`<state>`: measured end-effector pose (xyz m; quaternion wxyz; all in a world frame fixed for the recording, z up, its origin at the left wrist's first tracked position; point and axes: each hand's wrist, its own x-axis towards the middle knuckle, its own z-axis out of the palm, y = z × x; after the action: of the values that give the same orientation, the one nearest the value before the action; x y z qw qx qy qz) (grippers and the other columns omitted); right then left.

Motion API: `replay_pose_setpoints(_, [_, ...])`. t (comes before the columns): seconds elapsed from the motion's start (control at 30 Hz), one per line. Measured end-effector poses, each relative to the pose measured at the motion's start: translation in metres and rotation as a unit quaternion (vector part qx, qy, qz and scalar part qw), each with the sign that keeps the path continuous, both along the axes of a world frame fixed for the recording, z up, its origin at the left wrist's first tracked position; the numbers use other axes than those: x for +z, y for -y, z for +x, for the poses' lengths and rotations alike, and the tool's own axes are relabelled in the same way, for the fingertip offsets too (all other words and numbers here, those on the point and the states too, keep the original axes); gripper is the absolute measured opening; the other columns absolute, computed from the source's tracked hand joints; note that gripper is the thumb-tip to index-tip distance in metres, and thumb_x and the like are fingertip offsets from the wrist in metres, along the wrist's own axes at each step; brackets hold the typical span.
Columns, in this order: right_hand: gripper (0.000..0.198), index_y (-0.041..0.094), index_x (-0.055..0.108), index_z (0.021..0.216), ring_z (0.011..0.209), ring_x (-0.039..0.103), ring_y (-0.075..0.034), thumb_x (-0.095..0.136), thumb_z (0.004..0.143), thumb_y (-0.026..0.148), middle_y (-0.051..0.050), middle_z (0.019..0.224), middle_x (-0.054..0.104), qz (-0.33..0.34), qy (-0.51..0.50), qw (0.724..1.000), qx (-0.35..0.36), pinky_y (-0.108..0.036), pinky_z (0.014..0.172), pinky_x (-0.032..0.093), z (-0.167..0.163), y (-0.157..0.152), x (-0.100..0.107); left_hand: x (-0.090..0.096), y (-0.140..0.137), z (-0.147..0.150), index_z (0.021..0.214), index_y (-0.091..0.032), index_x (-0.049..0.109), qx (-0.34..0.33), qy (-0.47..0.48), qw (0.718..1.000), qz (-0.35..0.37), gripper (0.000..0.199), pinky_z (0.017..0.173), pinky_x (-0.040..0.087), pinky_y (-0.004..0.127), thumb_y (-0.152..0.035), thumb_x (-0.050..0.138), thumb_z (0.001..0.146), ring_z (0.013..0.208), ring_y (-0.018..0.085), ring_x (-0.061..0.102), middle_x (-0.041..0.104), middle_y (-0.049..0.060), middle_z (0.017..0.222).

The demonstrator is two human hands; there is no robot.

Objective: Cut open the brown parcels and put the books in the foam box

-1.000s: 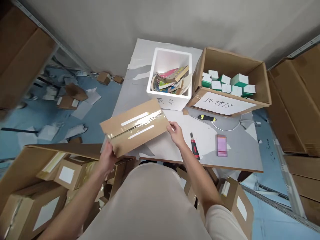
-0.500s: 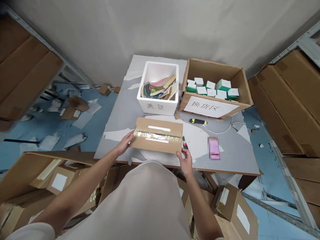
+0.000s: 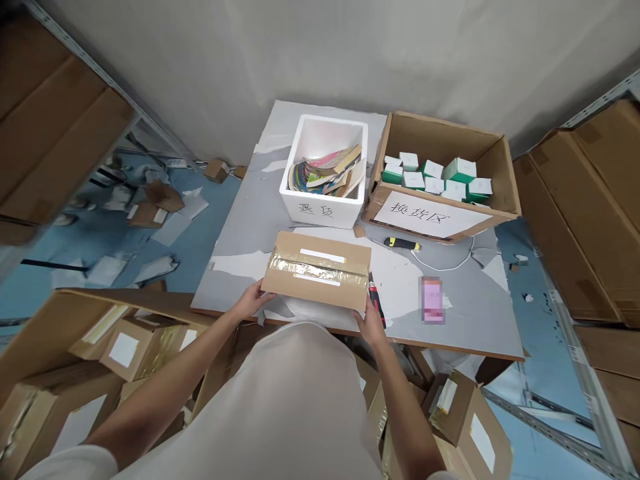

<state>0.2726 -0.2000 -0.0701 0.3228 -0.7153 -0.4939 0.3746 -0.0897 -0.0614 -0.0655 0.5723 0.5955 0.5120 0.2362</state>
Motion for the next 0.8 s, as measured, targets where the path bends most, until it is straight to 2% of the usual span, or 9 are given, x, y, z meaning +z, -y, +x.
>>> replay_pose_setpoints(0.17, [0.042, 0.019, 0.059, 0.119, 0.100, 0.065, -0.028, 0.053, 0.081, 0.037, -0.014, 0.113, 0.068, -0.035, 0.001, 0.999, -0.027, -0.042, 0.083, 0.052, -0.012, -0.007, -0.009, -0.009, 0.005, 0.007, 0.118, -0.016, 0.060, 0.013, 0.003, 1.000, -0.004, 0.066, 0.099, 0.044, 0.048, -0.057, 0.067, 0.068, 0.110, 0.031, 0.060, 0.067, 0.013, 0.112])
replay_pose_setpoints(0.3, [0.037, 0.018, 0.061, 0.109, 0.095, 0.066, -0.027, 0.053, 0.082, 0.042, -0.013, 0.109, 0.070, -0.028, -0.019, 0.999, -0.030, -0.041, 0.080, 0.053, -0.010, -0.011, 0.005, 0.005, -0.001, 0.013, 0.120, -0.016, 0.057, 0.033, 0.038, 0.999, 0.007, 0.068, 0.099, 0.044, 0.046, -0.059, 0.066, 0.068, 0.113, 0.029, 0.057, 0.063, 0.014, 0.120])
replay_pose_setpoints(0.37, [0.039, 0.018, 0.059, 0.110, 0.095, 0.066, -0.026, 0.049, 0.084, 0.045, -0.013, 0.105, 0.071, -0.019, -0.017, 0.999, -0.036, -0.041, 0.082, 0.052, -0.005, -0.015, 0.020, 0.021, -0.008, 0.015, 0.123, -0.016, 0.056, 0.048, 0.031, 0.998, 0.024, 0.067, 0.095, 0.047, 0.044, -0.058, 0.063, 0.071, 0.114, 0.028, 0.056, 0.059, 0.015, 0.124])
replay_pose_setpoints(0.47, [0.049, 0.018, 0.053, 0.124, 0.096, 0.066, -0.025, 0.044, 0.088, 0.049, -0.012, 0.109, 0.070, 0.019, -0.013, 0.998, -0.062, -0.040, 0.085, 0.051, 0.001, -0.024, 0.040, 0.045, -0.018, 0.018, 0.130, -0.019, 0.052, 0.066, 0.018, 0.996, 0.056, 0.065, 0.090, 0.050, 0.040, -0.055, 0.060, 0.076, 0.117, 0.027, 0.054, 0.053, 0.014, 0.131])
replay_pose_setpoints(0.53, [0.055, 0.018, 0.048, 0.132, 0.098, 0.065, -0.024, 0.045, 0.088, 0.051, -0.012, 0.110, 0.070, 0.040, -0.018, 0.995, -0.086, -0.040, 0.088, 0.050, 0.002, -0.031, 0.049, 0.054, -0.024, 0.020, 0.135, -0.020, 0.048, 0.074, 0.019, 0.995, 0.057, 0.069, 0.090, 0.051, 0.039, -0.053, 0.062, 0.076, 0.117, 0.026, 0.053, 0.052, 0.014, 0.133])
replay_pose_setpoints(0.63, [0.058, 0.017, 0.052, 0.129, 0.099, 0.065, -0.024, 0.049, 0.085, 0.055, -0.011, 0.107, 0.070, 0.052, -0.046, 0.990, -0.121, -0.042, 0.090, 0.050, 0.002, -0.040, 0.050, 0.055, -0.030, 0.024, 0.135, -0.019, 0.047, 0.096, 0.026, 0.994, 0.046, 0.071, 0.093, 0.048, 0.040, -0.052, 0.063, 0.074, 0.113, 0.025, 0.057, 0.056, 0.014, 0.130])
replay_pose_setpoints(0.8, [0.056, 0.016, 0.062, 0.113, 0.095, 0.067, -0.025, 0.059, 0.075, 0.059, -0.012, 0.106, 0.071, 0.042, -0.135, 0.979, -0.147, -0.042, 0.086, 0.053, 0.003, -0.051, 0.050, 0.054, -0.037, 0.025, 0.124, -0.014, 0.058, 0.125, 0.038, 0.990, 0.047, 0.064, 0.096, 0.045, 0.040, -0.052, 0.063, 0.073, 0.108, 0.024, 0.060, 0.064, 0.014, 0.120])
